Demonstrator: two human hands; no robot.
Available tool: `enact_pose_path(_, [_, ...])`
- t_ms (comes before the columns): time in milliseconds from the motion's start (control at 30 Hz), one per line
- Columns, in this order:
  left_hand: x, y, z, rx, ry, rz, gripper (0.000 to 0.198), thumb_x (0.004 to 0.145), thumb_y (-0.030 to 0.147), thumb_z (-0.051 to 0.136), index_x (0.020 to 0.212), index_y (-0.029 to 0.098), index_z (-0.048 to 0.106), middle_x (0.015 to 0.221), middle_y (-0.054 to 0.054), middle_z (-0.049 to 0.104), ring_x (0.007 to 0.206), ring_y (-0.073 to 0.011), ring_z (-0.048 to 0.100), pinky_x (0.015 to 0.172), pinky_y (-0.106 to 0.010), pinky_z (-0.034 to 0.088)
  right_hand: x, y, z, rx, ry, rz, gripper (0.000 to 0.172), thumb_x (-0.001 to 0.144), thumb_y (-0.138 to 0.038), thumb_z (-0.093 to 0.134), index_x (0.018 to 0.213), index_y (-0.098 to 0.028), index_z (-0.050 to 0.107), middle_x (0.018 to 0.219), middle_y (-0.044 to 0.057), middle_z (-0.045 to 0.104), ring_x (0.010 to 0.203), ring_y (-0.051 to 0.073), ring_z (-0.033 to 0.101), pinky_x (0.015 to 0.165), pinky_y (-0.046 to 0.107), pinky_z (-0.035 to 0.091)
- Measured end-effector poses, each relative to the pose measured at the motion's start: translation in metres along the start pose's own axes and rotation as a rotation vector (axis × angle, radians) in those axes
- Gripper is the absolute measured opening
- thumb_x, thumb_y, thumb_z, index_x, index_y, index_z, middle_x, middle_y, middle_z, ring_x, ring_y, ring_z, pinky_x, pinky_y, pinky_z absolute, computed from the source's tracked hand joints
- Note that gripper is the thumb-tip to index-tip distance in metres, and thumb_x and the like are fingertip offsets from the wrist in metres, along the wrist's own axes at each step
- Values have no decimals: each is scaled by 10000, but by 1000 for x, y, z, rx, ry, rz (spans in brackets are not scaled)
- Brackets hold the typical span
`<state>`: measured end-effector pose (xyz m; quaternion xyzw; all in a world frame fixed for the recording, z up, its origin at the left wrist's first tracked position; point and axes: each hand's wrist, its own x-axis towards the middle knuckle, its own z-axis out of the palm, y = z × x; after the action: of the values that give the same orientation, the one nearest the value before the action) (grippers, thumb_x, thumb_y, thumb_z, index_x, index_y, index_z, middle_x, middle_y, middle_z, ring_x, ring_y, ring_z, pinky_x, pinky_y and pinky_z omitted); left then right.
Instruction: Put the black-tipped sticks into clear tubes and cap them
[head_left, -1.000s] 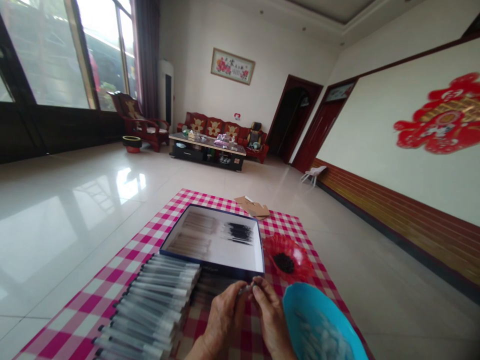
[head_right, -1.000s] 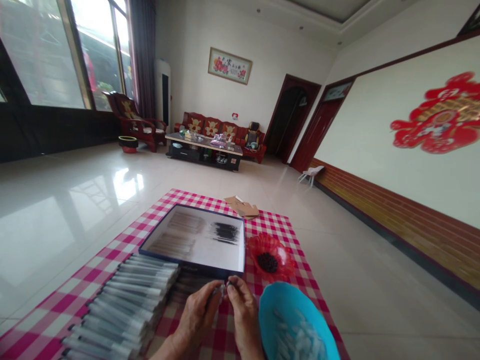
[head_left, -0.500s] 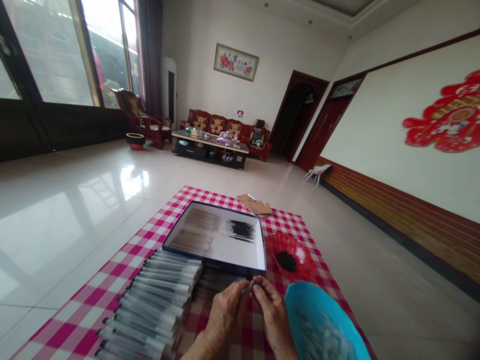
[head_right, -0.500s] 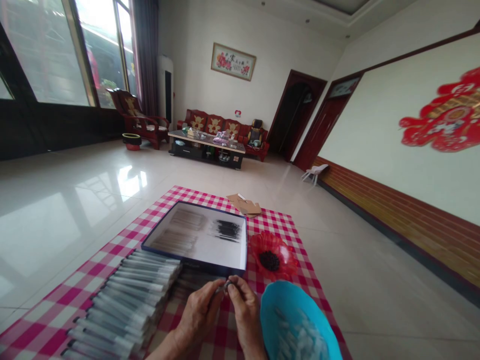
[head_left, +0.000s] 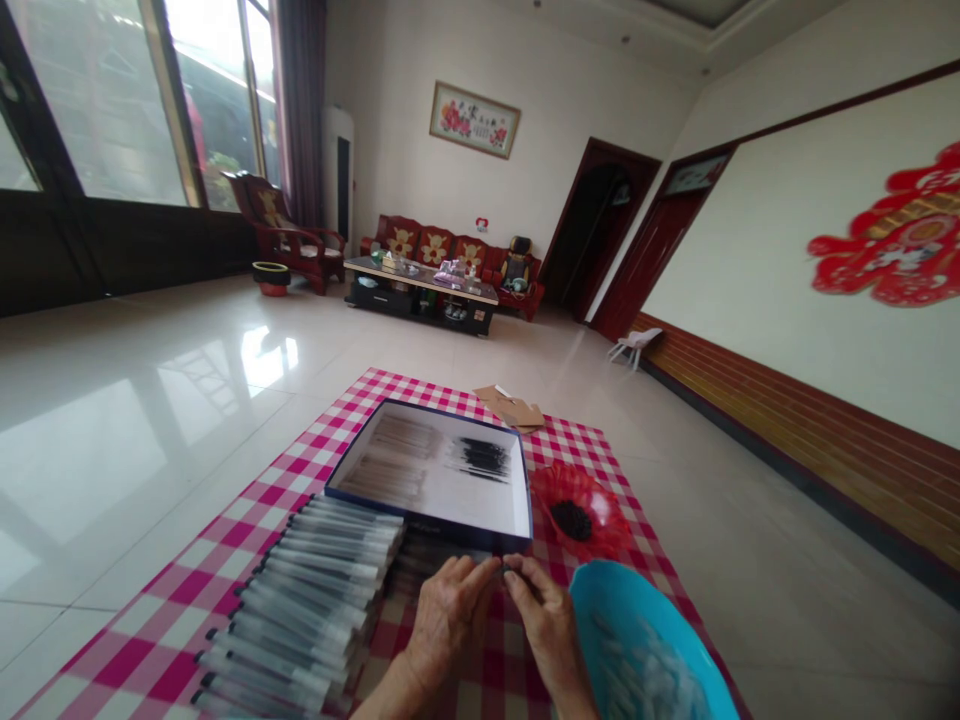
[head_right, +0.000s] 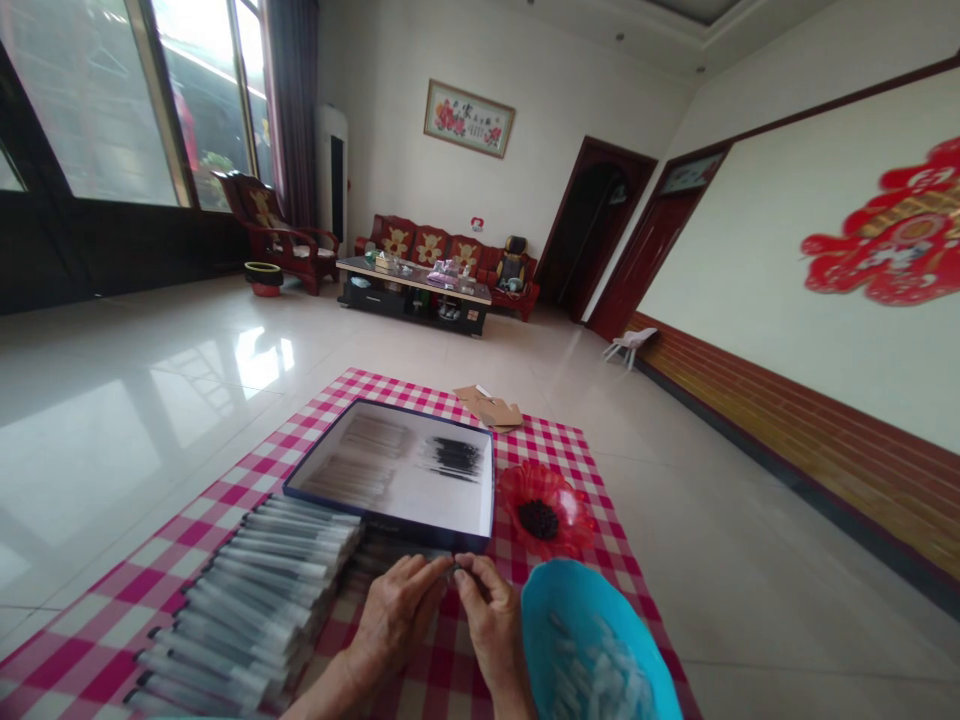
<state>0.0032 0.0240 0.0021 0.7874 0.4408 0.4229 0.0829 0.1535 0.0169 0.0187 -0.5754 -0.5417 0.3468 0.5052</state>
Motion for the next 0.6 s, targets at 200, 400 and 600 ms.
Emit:
enact_pose_path(200, [5, 3, -5, 118, 39, -15, 269, 914, 200, 427, 1061, 241, 648, 722, -41, 571, 685, -187, 504, 645, -305, 382, -1, 4, 0, -30, -13, -42, 287, 775, -411, 641, 946, -197, 727, 965, 76, 729, 923, 269, 663, 837, 362, 522])
enact_pose_path(400, [5, 5, -6, 127, 14, -34, 257, 902, 184, 450, 1051, 253, 647, 751, -42, 565, 709, -192, 489, 660, -314, 347, -3, 3, 3, -59, -4, -42, 314, 795, -456, 608, 949, -197, 696, 913, 56, 725, 848, 238, 670, 745, 298, 530])
enact_pose_path(600, [3, 8, -5, 121, -16, -9, 269, 896, 169, 458, 1080, 261, 631, 750, -39, 566, 707, -192, 480, 666, -324, 331, -7, -6, 8, -195, 22, -158, 314, 873, -483, 485, 781, -221, 632, 705, 23, 669, 654, 184, 619, 630, 261, 485])
